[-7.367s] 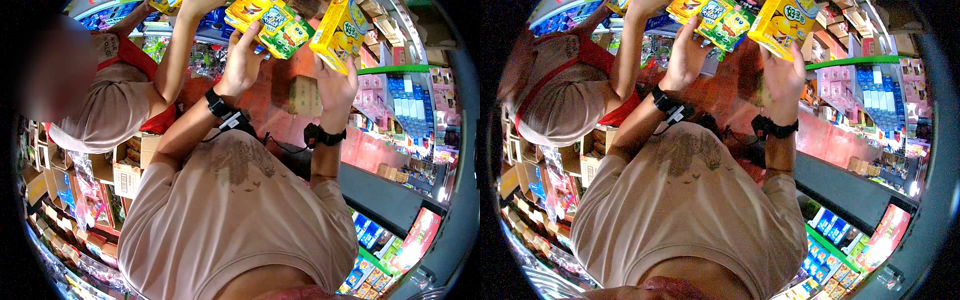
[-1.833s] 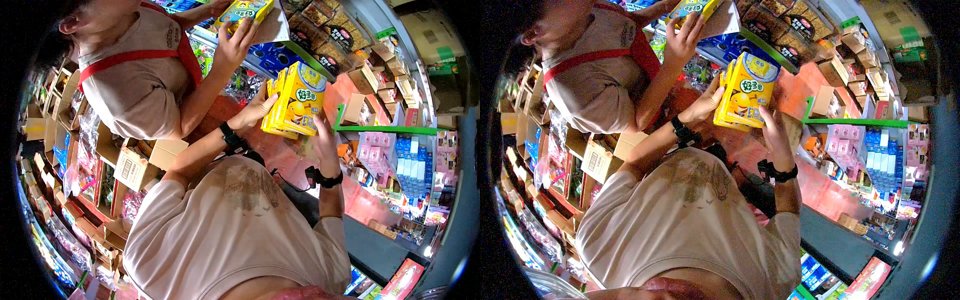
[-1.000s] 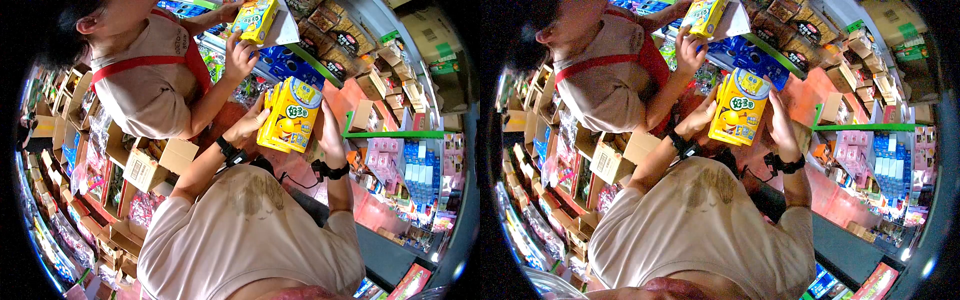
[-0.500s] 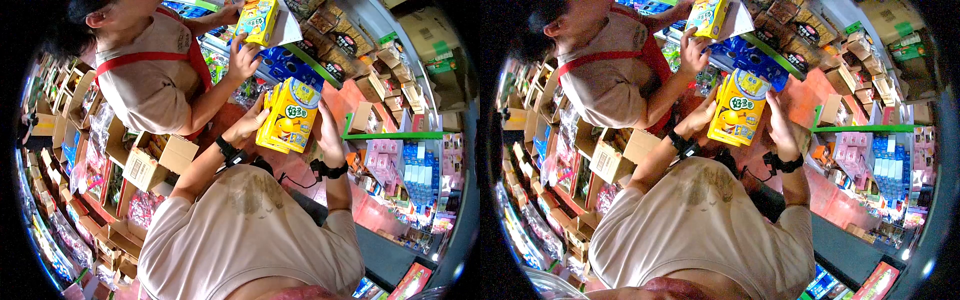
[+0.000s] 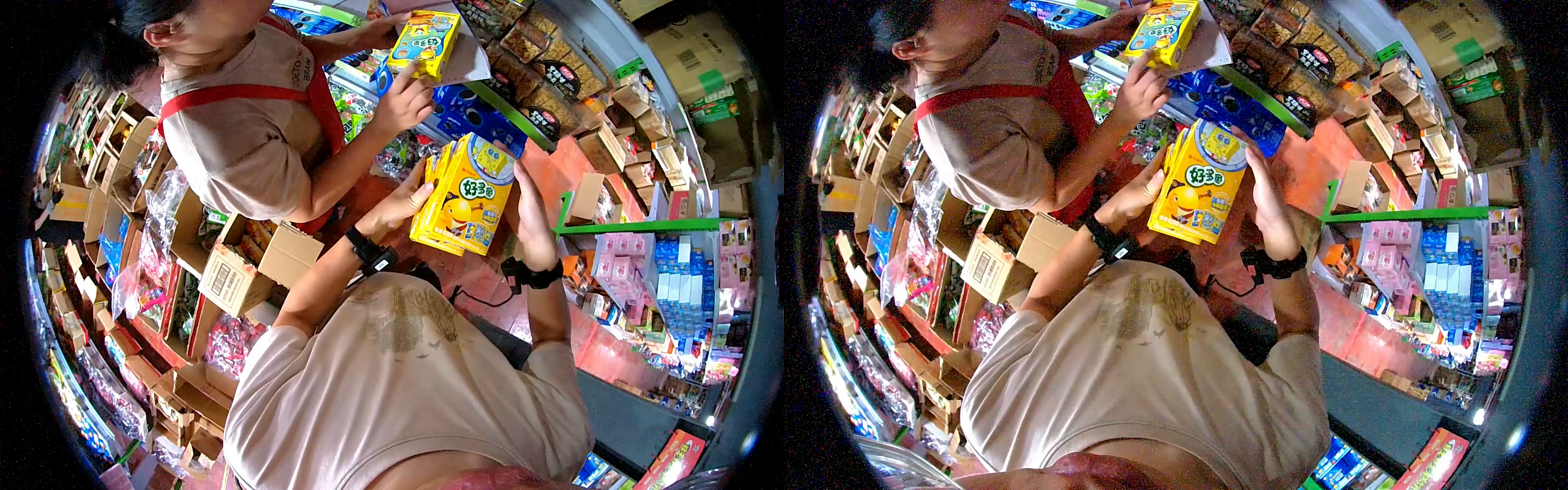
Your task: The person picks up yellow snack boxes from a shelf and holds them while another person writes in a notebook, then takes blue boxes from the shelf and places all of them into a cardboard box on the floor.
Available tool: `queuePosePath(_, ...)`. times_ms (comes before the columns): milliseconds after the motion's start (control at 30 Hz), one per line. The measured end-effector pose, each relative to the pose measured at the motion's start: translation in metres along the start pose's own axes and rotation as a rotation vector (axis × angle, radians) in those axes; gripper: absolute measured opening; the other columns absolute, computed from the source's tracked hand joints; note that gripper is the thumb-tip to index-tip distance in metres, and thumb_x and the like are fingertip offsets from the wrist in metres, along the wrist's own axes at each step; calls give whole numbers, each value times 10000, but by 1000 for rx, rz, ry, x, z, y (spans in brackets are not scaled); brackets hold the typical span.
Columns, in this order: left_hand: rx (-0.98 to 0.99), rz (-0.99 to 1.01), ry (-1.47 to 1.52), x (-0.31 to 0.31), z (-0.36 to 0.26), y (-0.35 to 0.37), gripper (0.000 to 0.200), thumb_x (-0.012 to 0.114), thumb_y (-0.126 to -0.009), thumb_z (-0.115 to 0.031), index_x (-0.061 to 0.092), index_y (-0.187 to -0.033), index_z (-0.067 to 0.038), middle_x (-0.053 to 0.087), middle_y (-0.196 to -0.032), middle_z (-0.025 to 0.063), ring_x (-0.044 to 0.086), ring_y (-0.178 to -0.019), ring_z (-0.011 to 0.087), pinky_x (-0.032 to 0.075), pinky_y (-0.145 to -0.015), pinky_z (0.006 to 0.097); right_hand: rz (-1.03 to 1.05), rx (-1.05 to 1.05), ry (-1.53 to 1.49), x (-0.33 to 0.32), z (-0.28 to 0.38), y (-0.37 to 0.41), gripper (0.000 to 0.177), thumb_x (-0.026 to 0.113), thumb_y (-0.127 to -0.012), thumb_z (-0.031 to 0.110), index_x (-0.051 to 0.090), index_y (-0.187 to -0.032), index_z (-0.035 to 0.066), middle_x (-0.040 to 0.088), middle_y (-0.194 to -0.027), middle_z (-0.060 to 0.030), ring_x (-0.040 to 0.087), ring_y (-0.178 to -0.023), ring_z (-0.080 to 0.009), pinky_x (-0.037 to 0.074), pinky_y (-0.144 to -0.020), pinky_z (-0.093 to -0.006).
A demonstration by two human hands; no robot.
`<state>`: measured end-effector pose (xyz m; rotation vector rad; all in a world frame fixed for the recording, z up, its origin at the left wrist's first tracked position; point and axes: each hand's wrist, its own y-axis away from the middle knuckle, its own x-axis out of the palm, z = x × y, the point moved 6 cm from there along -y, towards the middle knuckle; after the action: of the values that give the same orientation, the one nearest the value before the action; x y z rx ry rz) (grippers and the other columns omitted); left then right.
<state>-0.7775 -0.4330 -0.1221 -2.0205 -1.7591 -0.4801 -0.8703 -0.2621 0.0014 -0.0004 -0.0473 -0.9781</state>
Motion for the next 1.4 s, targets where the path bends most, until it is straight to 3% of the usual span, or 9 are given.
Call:
queuePosePath(267,20,18,28,4,-15,0,1274,642,-882,-733,-50,-1633,29,120,-1702,198,129,-1572,266,186,-1257,398,-29,58,-28,10,20,-13,667,333,-1105,567,510,-1513,71,563,-1482,-71,490,-1375,-173,320,-1175,-356)
queuePosePath(633,8,0,41,-3,-12,-3,1246,630,-904,-712,-67,-1635,18,153,-1697,190,185,-1558,254,230,-1247,394,-29,49,-91,-10,14,-39,569,470,-1090,488,542,-1477,77,613,-1431,-100,599,-1237,-202,410,-1113,-360)
queuePosePath(767,1,43,95,-2,-11,-1,1138,605,-962,-644,-51,-1647,-15,203,-1687,171,239,-1540,242,263,-1235,384,-67,-384,359,-15,43,-70,461,701,-1002,196,576,-1422,54,640,-1384,-75,642,-1210,-207,520,-1017,-359)
queuePosePath(833,-9,37,97,0,-11,0,1094,596,-981,-620,-35,-1654,-31,224,-1683,158,258,-1533,233,275,-1230,380,-172,-703,1143,11,91,-76,489,720,-975,206,579,-1437,132,634,-1378,-64,648,-1213,-229,542,-993,-362)
queuePosePath(933,48,97,112,2,-17,-3,984,564,-1014,-587,32,-1668,-80,260,-1675,106,277,-1521,199,292,-1223,372,-65,-933,1247,35,114,-110,633,754,-926,170,511,-1511,160,573,-1455,-105,582,-1281,-358,497,-1072,-414)
queuePosePath(1033,29,62,111,2,-15,0,971,552,-1021,-586,34,-1668,-79,259,-1672,114,280,-1517,199,299,-1219,371,75,-1152,1324,70,136,-127,626,720,-957,164,481,-1535,153,590,-1443,-87,602,-1278,-309,495,-1072,-393)
queuePosePath(1067,4,30,120,-1,-10,1,986,555,-1014,-599,45,-1662,-58,271,-1661,123,291,-1507,198,307,-1214,370,203,-793,1328,67,139,-134,781,771,-897,218,393,-1555,32,378,-1598,-251,432,-1451,-381,448,-1138,-446)
queuePosePath(1100,6,25,123,-5,-7,2,986,555,-1014,-599,45,-1662,-58,271,-1661,123,291,-1507,198,307,-1214,370,272,-688,1295,71,137,-142,866,774,-863,92,318,-1597,34,243,-1670,-250,376,-1493,-364,388,-1197,-440)
queuePosePath(1400,-15,-8,117,16,-31,9,1141,662,-911,-673,78,-1647,-25,306,-1643,131,317,-1501,206,324,-1208,373,392,-423,847,16,75,-223,763,609,-890,-14,328,-1598,38,507,-1517,-208,501,-1387,-277,428,-1114,-372)
